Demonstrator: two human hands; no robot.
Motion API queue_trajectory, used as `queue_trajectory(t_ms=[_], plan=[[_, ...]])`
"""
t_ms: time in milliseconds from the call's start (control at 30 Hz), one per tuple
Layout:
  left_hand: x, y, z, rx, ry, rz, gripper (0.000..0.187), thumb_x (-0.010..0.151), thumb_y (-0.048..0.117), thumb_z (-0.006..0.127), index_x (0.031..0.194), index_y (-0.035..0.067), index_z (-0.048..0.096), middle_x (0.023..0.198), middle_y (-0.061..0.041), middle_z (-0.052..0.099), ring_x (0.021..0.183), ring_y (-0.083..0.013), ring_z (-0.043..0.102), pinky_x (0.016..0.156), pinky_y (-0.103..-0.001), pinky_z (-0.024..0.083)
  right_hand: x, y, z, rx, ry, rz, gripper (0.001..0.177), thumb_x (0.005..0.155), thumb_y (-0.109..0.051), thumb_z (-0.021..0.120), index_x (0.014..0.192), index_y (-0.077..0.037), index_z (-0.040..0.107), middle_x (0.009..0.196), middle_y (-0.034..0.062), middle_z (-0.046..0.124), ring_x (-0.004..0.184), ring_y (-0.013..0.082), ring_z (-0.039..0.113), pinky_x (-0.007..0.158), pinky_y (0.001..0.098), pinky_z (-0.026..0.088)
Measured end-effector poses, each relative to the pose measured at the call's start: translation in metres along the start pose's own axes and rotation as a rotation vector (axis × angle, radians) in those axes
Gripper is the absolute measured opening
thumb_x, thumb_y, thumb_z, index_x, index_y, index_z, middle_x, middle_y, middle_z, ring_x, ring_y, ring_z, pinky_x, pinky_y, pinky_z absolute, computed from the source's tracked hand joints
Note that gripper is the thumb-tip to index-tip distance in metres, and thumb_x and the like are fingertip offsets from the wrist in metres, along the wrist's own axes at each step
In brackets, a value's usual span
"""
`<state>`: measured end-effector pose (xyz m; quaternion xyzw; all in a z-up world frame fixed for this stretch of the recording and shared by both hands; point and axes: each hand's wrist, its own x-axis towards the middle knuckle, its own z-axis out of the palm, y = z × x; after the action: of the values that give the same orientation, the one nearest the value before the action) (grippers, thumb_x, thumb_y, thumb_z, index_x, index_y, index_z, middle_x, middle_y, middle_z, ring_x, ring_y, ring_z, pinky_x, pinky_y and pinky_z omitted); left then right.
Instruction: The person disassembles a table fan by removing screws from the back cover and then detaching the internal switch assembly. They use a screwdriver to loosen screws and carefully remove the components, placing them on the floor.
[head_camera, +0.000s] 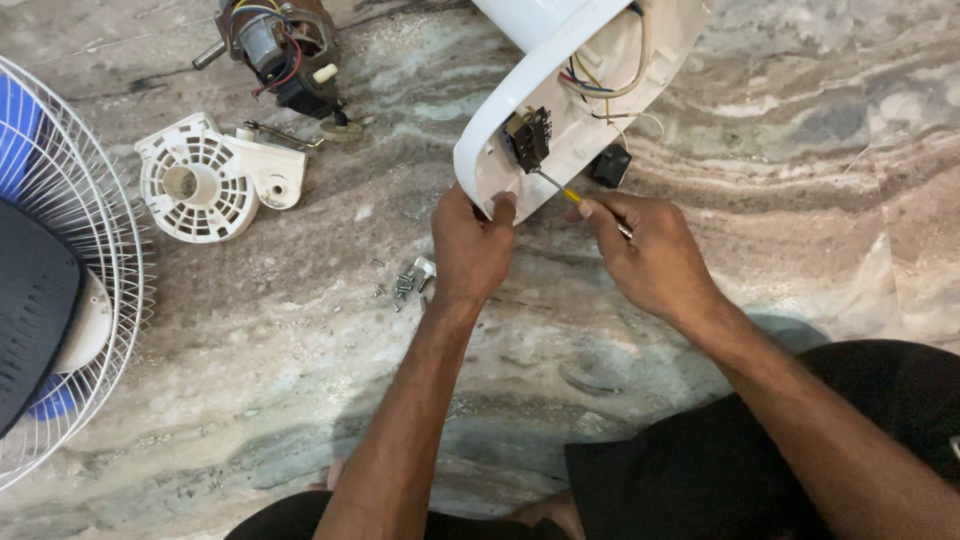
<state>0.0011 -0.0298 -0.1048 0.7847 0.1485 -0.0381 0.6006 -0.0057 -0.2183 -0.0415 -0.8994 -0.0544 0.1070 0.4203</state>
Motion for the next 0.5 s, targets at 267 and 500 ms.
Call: queue_trajectory(t_ms=[267, 500], plan=[[0.001, 0.007, -0.001, 0.045, -0.014, 0.015, 0.021, 0.094, 0.008, 0.065, 0.112, -0.002, 0.070, 0.090, -0.013, 0.077, 0.076, -0.0170, 0.075, 0.070, -0.034, 0.057, -0.010, -0.018, 0.002, -0.409, 0.160, -0.278, 0.027, 0.099, -0.011, 0.068, 0.123, 0.000, 0.071, 0.082, 0.0166, 0.072, 0.056, 0.0259, 0.065, 0.047, 0.0371, 0.049], [0.000, 0.015, -0.001, 0.034, -0.010, 0.035, 0.023, 0.094, 0.007, 0.064, 0.114, -0.003, 0.068, 0.090, -0.015, 0.077, 0.076, -0.0187, 0.074, 0.070, -0.034, 0.056, -0.013, -0.020, 0.000, -0.291, 0.248, -0.287, 0.032, 0.094, -0.015, 0.075, 0.120, 0.003, 0.072, 0.076, 0.0143, 0.067, 0.057, 0.0202, 0.060, 0.052, 0.0355, 0.048]])
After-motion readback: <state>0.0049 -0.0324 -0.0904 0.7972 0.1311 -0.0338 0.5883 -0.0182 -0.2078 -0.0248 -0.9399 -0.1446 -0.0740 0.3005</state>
